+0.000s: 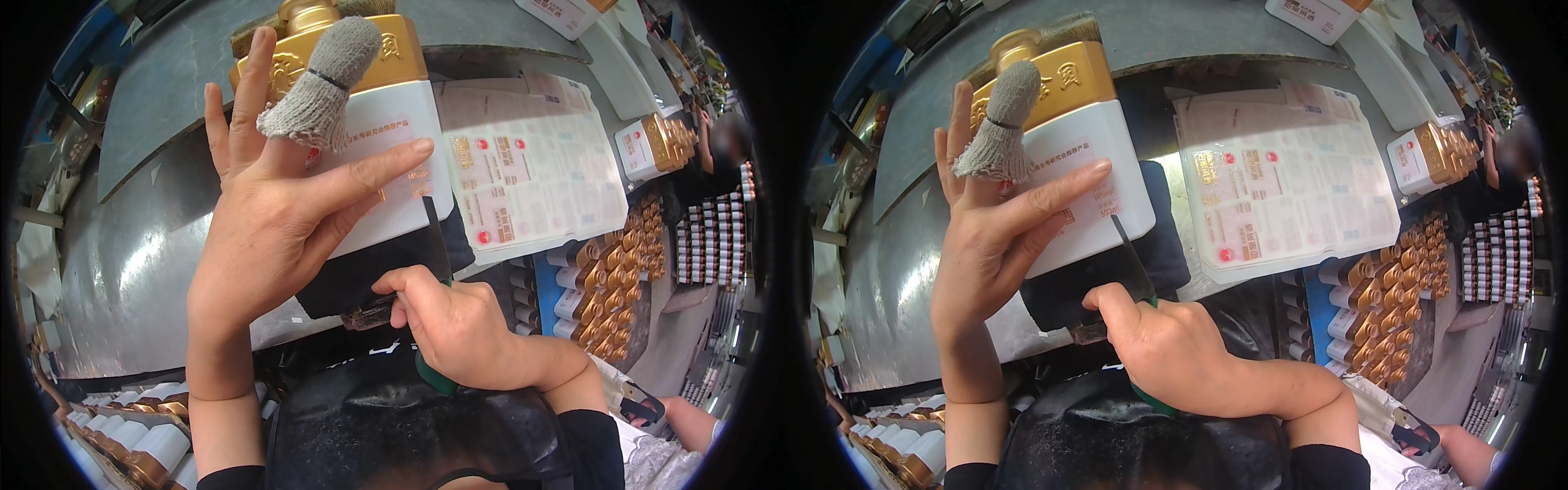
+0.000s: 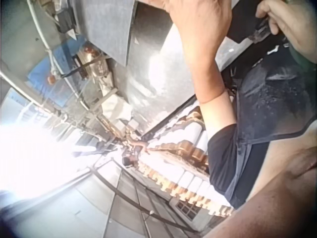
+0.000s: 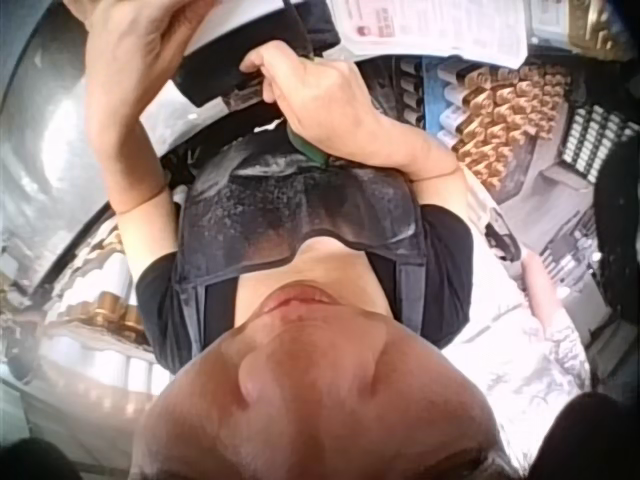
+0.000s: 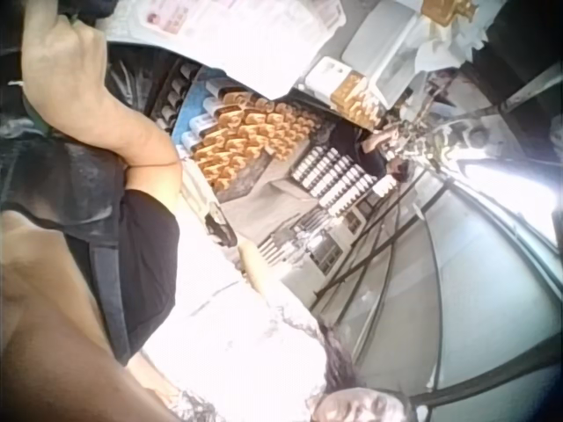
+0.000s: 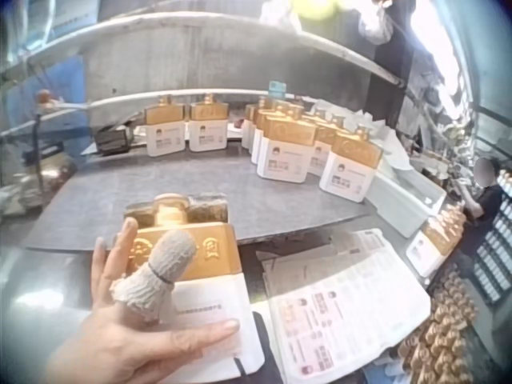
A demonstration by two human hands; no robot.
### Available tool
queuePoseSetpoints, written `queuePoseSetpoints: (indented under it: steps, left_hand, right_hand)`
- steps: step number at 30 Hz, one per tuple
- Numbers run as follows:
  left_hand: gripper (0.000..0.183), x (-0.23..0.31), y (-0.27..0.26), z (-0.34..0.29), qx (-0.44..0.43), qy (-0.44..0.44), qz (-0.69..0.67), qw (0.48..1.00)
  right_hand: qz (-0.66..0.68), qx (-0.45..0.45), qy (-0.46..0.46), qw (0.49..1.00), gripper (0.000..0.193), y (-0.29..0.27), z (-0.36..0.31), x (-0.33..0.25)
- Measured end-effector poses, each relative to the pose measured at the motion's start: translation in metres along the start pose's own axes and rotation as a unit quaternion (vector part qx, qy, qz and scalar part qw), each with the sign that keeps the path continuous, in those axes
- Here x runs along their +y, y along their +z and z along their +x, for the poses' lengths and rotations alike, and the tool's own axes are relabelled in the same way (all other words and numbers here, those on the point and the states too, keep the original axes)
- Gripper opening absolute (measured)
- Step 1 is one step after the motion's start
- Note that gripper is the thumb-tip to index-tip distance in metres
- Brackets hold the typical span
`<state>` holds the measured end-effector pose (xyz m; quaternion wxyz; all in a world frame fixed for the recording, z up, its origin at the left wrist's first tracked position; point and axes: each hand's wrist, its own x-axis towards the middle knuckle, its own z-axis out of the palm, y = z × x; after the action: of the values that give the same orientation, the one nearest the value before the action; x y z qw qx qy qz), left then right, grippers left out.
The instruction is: The person picks up gold and white bottles from a nearby rack and applies printed labels to their sides using a green plastic squeegee tool. They smooth the labels, trim excess edges, and place the finished bottles onto a metal work surface.
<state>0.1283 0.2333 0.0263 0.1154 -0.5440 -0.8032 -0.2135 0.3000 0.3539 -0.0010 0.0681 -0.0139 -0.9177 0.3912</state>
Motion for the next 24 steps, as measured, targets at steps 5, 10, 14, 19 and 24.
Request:
queuePoseSetpoints:
  steps: [5,10,14,19,24]
  left_hand:
    - [0.042,0.0007,0.0004,0.0001,0.002,0.001,0.003,1.0]
    - [0.041,-0.0005,0.0,0.002,-0.003,0.006,0.017,1.0]
    - [0.04,0.0003,0.0,0.0021,-0.003,0.004,0.013,1.0]
    - [0.04,0.0006,-0.0014,0.0018,-0.005,0.005,0.011,1.0]
    - [0.041,0.0009,-0.0017,0.0021,-0.005,0.004,0.009,1.0]
  right_hand:
    - [0.004,-0.002,0.007,1.0,0.026,0.0004,-0.0001,-0.0007]
    - [0.006,-0.005,0.011,1.0,0.027,-0.0006,0.0007,-0.0021]
    - [0.007,-0.003,0.009,1.0,0.027,0.0006,0.001,-0.0014]
    - [0.006,-0.001,0.013,1.0,0.027,0.0008,0.0005,-0.0024]
    - [0.004,-0.003,0.013,1.0,0.027,0.0006,0.001,-0.002]
